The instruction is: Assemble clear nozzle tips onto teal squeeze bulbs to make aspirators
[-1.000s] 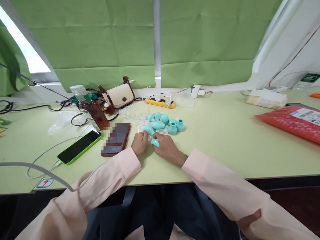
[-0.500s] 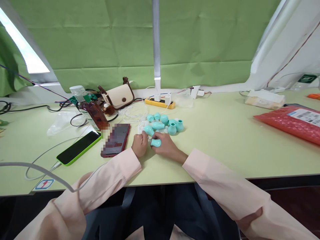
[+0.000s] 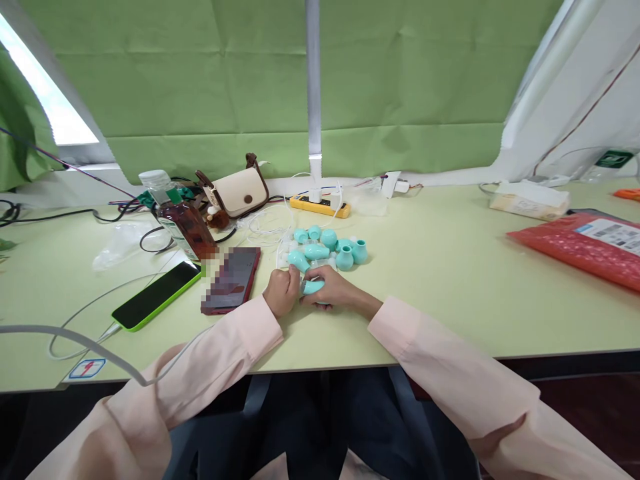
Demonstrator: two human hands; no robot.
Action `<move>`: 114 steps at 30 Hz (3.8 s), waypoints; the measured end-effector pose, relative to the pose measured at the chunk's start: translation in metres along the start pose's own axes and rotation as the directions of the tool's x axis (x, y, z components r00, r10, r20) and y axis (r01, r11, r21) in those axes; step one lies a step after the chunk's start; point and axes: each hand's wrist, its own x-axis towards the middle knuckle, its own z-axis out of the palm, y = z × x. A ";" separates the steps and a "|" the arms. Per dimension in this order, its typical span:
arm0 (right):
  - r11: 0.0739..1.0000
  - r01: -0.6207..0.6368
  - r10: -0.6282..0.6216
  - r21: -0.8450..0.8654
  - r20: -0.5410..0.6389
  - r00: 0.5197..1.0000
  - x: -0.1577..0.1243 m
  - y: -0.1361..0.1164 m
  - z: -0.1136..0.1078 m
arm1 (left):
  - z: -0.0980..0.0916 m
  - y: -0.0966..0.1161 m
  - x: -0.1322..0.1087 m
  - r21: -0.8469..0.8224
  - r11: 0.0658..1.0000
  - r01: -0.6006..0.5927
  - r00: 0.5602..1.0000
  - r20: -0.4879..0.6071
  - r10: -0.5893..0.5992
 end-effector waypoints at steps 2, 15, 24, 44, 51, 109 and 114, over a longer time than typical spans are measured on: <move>1.000 0.007 -0.008 0.027 0.017 1.000 0.000 -0.002 -0.003 | -0.004 0.004 0.003 -0.101 0.992 0.071 0.997 -0.016 -0.073; 0.883 0.248 -0.149 0.398 -0.264 0.953 0.002 -0.010 -0.025 | -0.037 -0.005 0.026 -0.381 0.877 0.293 0.939 -0.056 -0.338; 0.890 0.326 -0.148 0.319 -0.474 0.868 -0.003 -0.013 -0.038 | -0.029 0.014 0.017 -0.165 0.986 0.004 0.991 0.135 0.018; 0.917 0.345 -0.246 0.201 -0.398 0.884 -0.001 -0.016 -0.034 | -0.019 0.022 0.018 0.171 0.878 -0.447 0.856 0.366 0.365; 0.933 0.307 -0.232 0.188 -0.338 0.912 -0.002 -0.016 -0.033 | -0.017 0.023 0.017 0.175 0.924 -0.341 0.901 0.341 0.268; 0.962 0.273 -0.264 -0.007 -0.286 0.921 0.001 0.003 -0.019 | -0.040 -0.005 0.030 -0.939 0.115 0.324 0.834 0.226 -0.504; 0.969 0.247 -0.242 -0.022 -0.309 0.920 0.001 0.005 -0.015 | -0.041 -0.004 0.030 -0.936 -0.019 0.352 0.810 0.315 -0.495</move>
